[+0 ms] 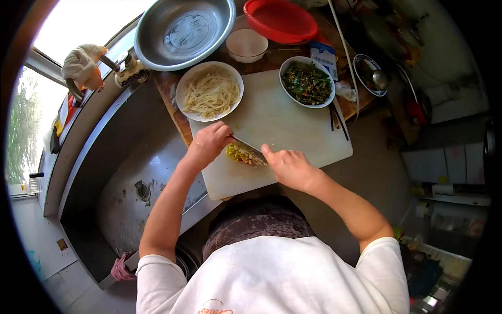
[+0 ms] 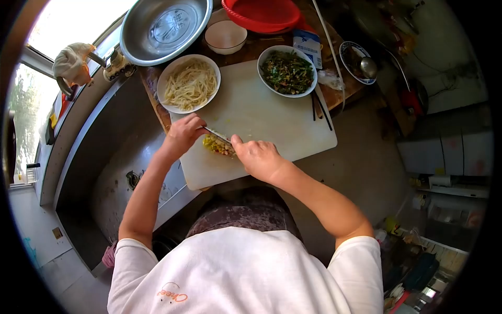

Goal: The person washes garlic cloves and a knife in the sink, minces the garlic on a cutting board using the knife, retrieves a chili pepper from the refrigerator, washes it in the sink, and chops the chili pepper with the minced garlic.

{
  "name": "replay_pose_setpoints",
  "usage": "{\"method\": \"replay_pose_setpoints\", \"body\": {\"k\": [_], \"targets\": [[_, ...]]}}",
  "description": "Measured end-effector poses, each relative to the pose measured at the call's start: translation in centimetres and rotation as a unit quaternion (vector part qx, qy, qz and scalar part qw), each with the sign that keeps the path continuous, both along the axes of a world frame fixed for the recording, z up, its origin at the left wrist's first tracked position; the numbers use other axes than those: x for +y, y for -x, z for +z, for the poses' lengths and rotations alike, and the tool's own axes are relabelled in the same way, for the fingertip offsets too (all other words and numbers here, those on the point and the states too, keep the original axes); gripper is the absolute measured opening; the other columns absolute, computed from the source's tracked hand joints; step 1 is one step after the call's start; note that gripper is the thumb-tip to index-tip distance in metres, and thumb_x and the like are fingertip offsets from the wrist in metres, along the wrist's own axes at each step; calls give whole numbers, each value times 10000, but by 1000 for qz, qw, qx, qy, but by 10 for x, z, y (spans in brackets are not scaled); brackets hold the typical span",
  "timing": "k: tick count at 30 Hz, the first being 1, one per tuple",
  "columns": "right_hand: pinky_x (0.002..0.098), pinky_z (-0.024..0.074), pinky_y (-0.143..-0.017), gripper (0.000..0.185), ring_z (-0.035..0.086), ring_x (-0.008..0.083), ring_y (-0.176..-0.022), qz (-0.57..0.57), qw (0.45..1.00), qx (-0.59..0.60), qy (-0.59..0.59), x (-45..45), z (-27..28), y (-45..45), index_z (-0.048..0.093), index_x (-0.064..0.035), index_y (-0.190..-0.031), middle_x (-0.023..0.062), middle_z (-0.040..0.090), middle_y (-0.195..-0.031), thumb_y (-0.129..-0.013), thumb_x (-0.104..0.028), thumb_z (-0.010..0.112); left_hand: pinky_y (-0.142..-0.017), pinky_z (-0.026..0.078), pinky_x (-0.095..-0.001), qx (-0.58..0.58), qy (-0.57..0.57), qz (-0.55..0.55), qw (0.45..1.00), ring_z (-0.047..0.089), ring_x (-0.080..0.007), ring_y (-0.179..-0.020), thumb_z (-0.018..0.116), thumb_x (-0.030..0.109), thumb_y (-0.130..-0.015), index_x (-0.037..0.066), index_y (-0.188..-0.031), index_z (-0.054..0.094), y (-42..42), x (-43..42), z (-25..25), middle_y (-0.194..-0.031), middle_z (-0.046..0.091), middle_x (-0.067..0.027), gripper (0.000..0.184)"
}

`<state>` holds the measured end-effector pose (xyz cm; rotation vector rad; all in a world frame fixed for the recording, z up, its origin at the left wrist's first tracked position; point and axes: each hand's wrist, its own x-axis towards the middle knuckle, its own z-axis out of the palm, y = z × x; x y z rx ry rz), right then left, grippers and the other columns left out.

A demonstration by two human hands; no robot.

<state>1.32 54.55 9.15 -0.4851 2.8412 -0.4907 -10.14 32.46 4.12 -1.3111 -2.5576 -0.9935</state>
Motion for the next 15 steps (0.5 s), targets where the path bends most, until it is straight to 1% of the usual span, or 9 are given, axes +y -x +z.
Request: {"method": "replay_pose_setpoints", "body": {"k": [1,2,4,5,7,10,12,13,15], "targets": [[475,530,-578,413,658,385,-661,7,1000,-8,1,1,-3,2,456,29,-1152,204,640,-686,-747,23,536,-656,475,-385,-2,4,4,1000,571,-281,-760,707,157,-779,51,-850,542,-1,0,-6,-793,531,-82,209],[477,530,-580,424,658,387,-661,-2,1000,-1,3,1,-12,-1,449,31,-1156,205,641,-689,-743,21,544,-657,474,-381,31,9,17,999,566,-274,-767,709,158,-769,58,-846,543,-5,0,-9,-790,524,-76,209],[481,530,-585,447,657,390,-663,-20,1000,18,6,0,-34,-11,435,35,-1164,209,643,-697,-735,16,558,-654,474,-376,47,14,18,999,562,-269,-771,708,162,-765,62,-842,543,-11,1,-7,-788,520,-71,208],[485,530,-592,458,656,395,-667,-11,1000,22,15,1,-38,-13,428,33,-1172,211,643,-699,-735,17,560,-653,473,-374,58,17,14,998,560,-266,-773,708,164,-763,64,-840,543,-13,1,-5,-787,518,-68,208],[494,529,-606,480,653,405,-676,5,999,43,30,4,-32,-10,415,28,-1189,214,643,-702,-733,18,564,-644,472,-374,44,17,7,999,571,-270,-765,705,181,-775,65,-837,542,-7,-1,-1,-794,527,-68,209],[508,527,-636,500,650,416,-688,-10,999,-26,-25,-3,-2,3,405,19,-1215,220,642,-703,-738,24,555,-642,469,-383,10,6,10,1000,577,-278,-758,707,187,-780,64,-840,539,3,-3,-1,-801,530,-75,217],[495,526,-627,496,643,425,-678,-2,1000,-17,0,1,0,9,428,35,-1221,240,636,-725,-737,29,536,-644,468,-390,0,-4,-1,1000,580,-284,-754,709,187,-784,63,-843,534,10,-2,7,-804,531,-79,222],[488,525,-623,495,640,429,-673,1,1000,-6,9,5,2,14,440,43,-1224,250,633,-736,-736,32,526,-645,468,-391,6,-5,4,1000,578,-285,-754,708,186,-786,63,-846,533,12,-1,4,-804,530,-79,222],[489,519,-625,508,636,428,-689,4,1000,11,6,9,-18,13,422,40,-1238,241,624,-712,-741,28,529,-648,468,-394,12,-9,13,1000,576,-286,-754,705,185,-790,63,-851,529,10,3,-12,-805,529,-81,222]]}}
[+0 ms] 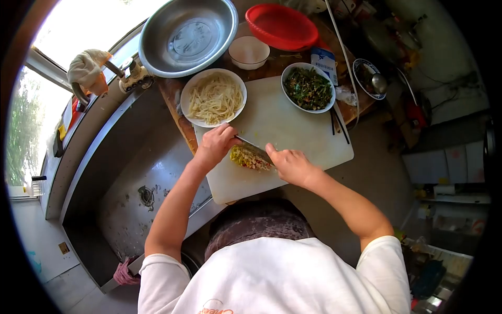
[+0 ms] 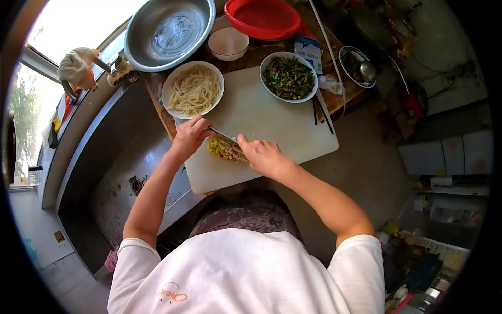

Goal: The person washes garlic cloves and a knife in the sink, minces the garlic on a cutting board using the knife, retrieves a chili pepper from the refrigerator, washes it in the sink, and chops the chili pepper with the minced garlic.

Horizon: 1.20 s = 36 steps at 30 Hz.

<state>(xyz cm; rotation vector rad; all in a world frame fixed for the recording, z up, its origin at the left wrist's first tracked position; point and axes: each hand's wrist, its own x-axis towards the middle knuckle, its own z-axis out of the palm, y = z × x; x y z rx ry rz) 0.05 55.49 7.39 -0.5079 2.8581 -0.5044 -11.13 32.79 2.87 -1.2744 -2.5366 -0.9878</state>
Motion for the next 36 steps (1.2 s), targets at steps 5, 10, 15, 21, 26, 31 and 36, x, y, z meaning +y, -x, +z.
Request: {"method": "replay_pose_setpoints", "body": {"k": [5,10,15,21,26,31,36], "targets": [[506,507,-625,525,623,440,-686,14,996,75,49,12,-40,-16,401,35,-1249,226,612,-686,-739,34,525,-645,466,-397,10,17,-11,1000,585,-291,-759,704,172,-793,62,-866,544,-9,2,13,-813,544,-89,207],[510,508,-611,496,624,434,-673,13,999,-40,-2,-12,27,-9,411,27,-1221,225,614,-682,-736,41,515,-630,470,-402,-60,-5,-3,998,593,-307,-754,708,156,-793,50,-857,554,-16,-13,12,-814,567,-98,197],[509,512,-624,449,635,429,-697,-8,999,5,47,-7,-15,-24,438,16,-1180,229,622,-693,-739,30,522,-649,477,-401,-16,33,7,999,589,-294,-768,700,154,-802,53,-886,546,-28,-9,8,-817,546,-91,202],[496,522,-628,492,644,418,-705,11,1000,-25,8,-10,5,-14,429,29,-1207,221,629,-694,-727,35,538,-637,480,-404,-25,28,13,999,592,-301,-745,681,174,-820,51,-880,556,-22,-15,20,-810,555,-93,185],[493,527,-635,501,648,414,-702,21,999,-26,-6,-4,12,0,422,27,-1216,231,633,-709,-729,32,543,-656,484,-396,-14,49,18,999,597,-293,-771,684,190,-812,48,-871,553,-18,-9,8,-826,575,-86,202],[505,524,-661,423,653,413,-738,11,1000,-14,0,3,-13,-14,432,15,-1156,243,641,-750,-745,30,533,-730,491,-382,10,71,23,997,594,-283,-900,690,192,-805,53,-950,561,-28,-4,8,-933,589,-84,238],[485,519,-593,410,642,395,-647,-106,983,-71,132,13,2,-25,410,28,-1153,280,621,-758,-760,6,527,-1034,343,-459,21,-47,181,982,385,-341,-1289,744,262,-768,65,-1323,421,-47,3,12,-1329,448,-161,671]]}}
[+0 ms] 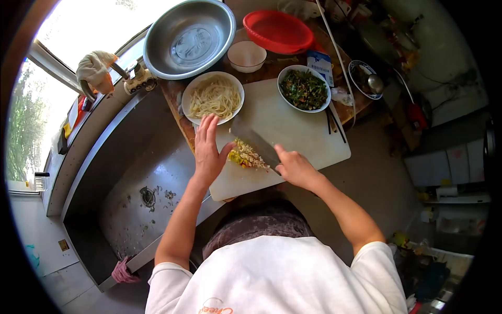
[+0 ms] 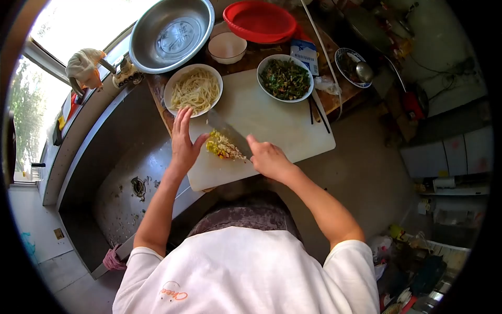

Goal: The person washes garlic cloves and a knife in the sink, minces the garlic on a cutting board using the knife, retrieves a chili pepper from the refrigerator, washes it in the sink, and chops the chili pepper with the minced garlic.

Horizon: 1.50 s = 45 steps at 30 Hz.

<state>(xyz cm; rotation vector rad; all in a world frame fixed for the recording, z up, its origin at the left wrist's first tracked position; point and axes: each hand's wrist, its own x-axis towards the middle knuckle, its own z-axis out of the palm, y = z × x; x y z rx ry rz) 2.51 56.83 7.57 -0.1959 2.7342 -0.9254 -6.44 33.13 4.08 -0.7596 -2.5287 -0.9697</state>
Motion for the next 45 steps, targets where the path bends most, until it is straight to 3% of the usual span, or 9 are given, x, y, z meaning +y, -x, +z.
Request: {"method": "replay_pose_setpoints", "body": {"k": [3,8,18,23,25,29,33,39,45], "targets": [[414,484,-441,422,602,303,-479,-169,962,-114,181,-7,12,-11,392,26,-1153,223,615,-758,-758,10,537,-1129,144,-565,-32,21,30,999,200,-354,-1412,784,362,-717,51,-1453,214,-28,15,-15,-1485,272,-174,982],[247,400,-312,458,484,122,-364,-272,825,-143,475,-28,-12,-29,395,-4,-1164,92,573,-761,-752,45,588,-1116,23,-616,-27,72,-42,996,122,-359,-1439,638,572,-773,61,-1457,230,-55,54,-24,-1524,216,-174,947],[237,389,-324,496,476,100,-368,-187,833,-245,460,-5,6,-49,380,30,-1205,78,555,-725,-760,21,598,-1101,25,-642,-34,155,4,987,73,-345,-1449,560,484,-869,86,-1462,277,-22,44,-35,-1548,175,-140,768],[298,423,-379,468,516,145,-403,-147,882,-286,344,17,14,-69,424,23,-1193,109,605,-770,-754,13,588,-1104,41,-635,-38,112,22,993,99,-348,-1445,603,291,-875,89,-1443,292,-16,33,-49,-1541,188,-140,678],[332,452,-437,408,554,186,-467,-26,992,3,123,25,6,-79,490,-18,-1127,114,596,-750,-735,5,599,-1126,142,-548,-40,48,16,998,190,-357,-1421,645,145,-848,56,-1258,463,-20,29,-38,-1498,278,-155,457],[322,436,-504,221,569,194,-574,87,941,260,-196,25,34,-77,623,-107,-924,70,550,-707,-710,-54,643,-1008,371,-379,-153,-191,75,967,465,-351,-1230,667,79,-840,8,-806,529,-13,11,-41,-1286,521,-167,158],[277,388,-503,108,504,143,-531,158,878,374,-252,22,34,-56,643,-125,-825,51,569,-760,-720,-101,634,-975,397,-404,-185,-136,48,972,494,-337,-1189,701,86,-815,-5,-720,534,-19,20,-13,-1191,571,-172,213],[280,413,-516,55,523,149,-539,183,855,413,-256,1,15,-41,596,-119,-760,41,533,-745,-716,-132,626,-1114,94,-614,-133,141,-68,979,109,-348,-1440,544,426,-895,64,-1420,339,-47,80,4,-1512,248,-147,670],[263,408,-511,47,497,137,-482,188,845,417,-278,7,11,-36,564,-106,-738,50,542,-740,-734,-131,604,-1097,81,-646,-110,183,-37,976,106,-358,-1440,514,320,-924,123,-1456,310,-38,74,-13,-1528,224,-140,603]]}}
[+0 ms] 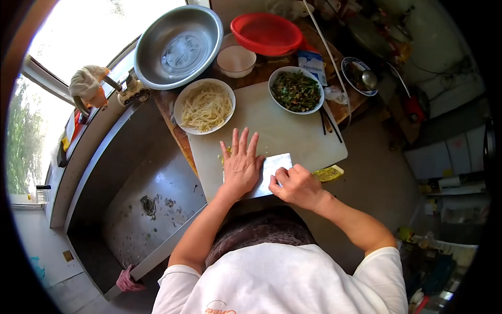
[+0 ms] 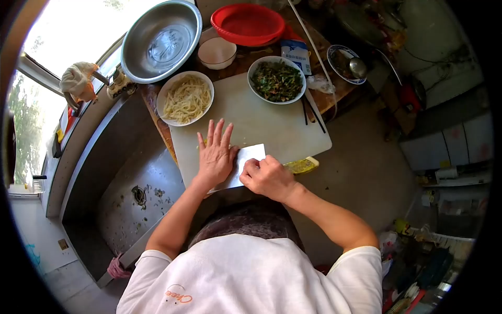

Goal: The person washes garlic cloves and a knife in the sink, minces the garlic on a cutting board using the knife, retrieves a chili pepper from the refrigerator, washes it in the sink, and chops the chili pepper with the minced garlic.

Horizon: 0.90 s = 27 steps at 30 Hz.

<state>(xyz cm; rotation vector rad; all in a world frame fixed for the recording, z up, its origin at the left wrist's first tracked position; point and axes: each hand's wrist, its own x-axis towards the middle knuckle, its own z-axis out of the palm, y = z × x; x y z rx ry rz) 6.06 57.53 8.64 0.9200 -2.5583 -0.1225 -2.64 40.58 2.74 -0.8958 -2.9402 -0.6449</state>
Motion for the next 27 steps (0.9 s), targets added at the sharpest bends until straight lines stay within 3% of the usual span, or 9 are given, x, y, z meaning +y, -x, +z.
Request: {"method": "replay_pose_setpoints", "body": {"k": [9,13,14,18,21,22,25,26,27], "targets": [[279,383,-510,44,493,140,-520,-64,998,-2,5,51,18,-13,590,-103,-779,26,521,-724,-746,-104,620,-1104,53,-639,1,4,33,999,93,-356,-1444,527,196,-914,145,-1455,301,9,-30,-21,-1538,190,-145,588],[301,389,-503,97,498,164,-530,-150,982,-26,111,74,22,-22,623,-89,-813,40,497,-741,-720,-80,648,-1120,95,-610,40,-48,13,998,151,-365,-1430,637,157,-831,79,-1198,505,13,-39,-13,-1490,275,-138,398],[319,397,-501,118,496,190,-525,-182,973,-35,138,76,18,-22,635,-117,-801,41,464,-719,-710,-42,643,-1095,197,-569,117,-78,12,990,276,-361,-1374,687,166,-784,54,-977,576,14,-39,-13,-1403,390,-135,250],[350,410,-501,144,478,216,-519,-255,936,-91,224,91,-18,-16,623,-175,-741,32,413,-701,-714,-33,629,-962,326,-484,147,-52,-3,988,420,-330,-1226,708,200,-770,46,-859,642,17,-37,5,-1273,501,-125,190],[356,412,-502,135,475,219,-525,-284,928,-75,228,97,-40,-6,611,-167,-737,35,408,-708,-717,-35,622,-954,328,-480,145,-90,32,985,427,-331,-1214,708,204,-768,44,-881,655,25,-22,25,-1234,527,-107,204],[357,419,-509,128,475,222,-534,-290,928,-80,219,100,-46,-4,594,-162,-729,42,403,-720,-723,-36,612,-936,355,-451,137,-105,53,983,473,-313,-1164,706,204,-779,39,-836,638,30,-16,30,-1148,584,-99,188],[356,426,-517,118,476,225,-537,-265,936,-85,218,106,-54,5,584,-159,-731,49,407,-737,-733,-43,606,-885,412,-416,-5,-162,63,985,540,-306,-1070,695,196,-804,37,-845,610,55,-5,16,-1051,618,-108,185],[353,432,-513,105,493,238,-541,-262,932,-102,228,108,-55,7,569,-146,-724,56,413,-749,-735,-48,607,-797,482,-356,-82,-204,72,973,593,-269,-983,659,211,-868,20,-853,573,63,0,14,-960,638,-112,210],[372,451,-552,77,537,257,-620,-260,924,-163,230,112,-55,7,607,-129,-792,64,439,-780,-753,-63,610,-789,497,-354,-218,-304,126,919,596,-266,-983,645,222,-883,14,-867,568,72,9,15,-966,638,-120,223]]}}
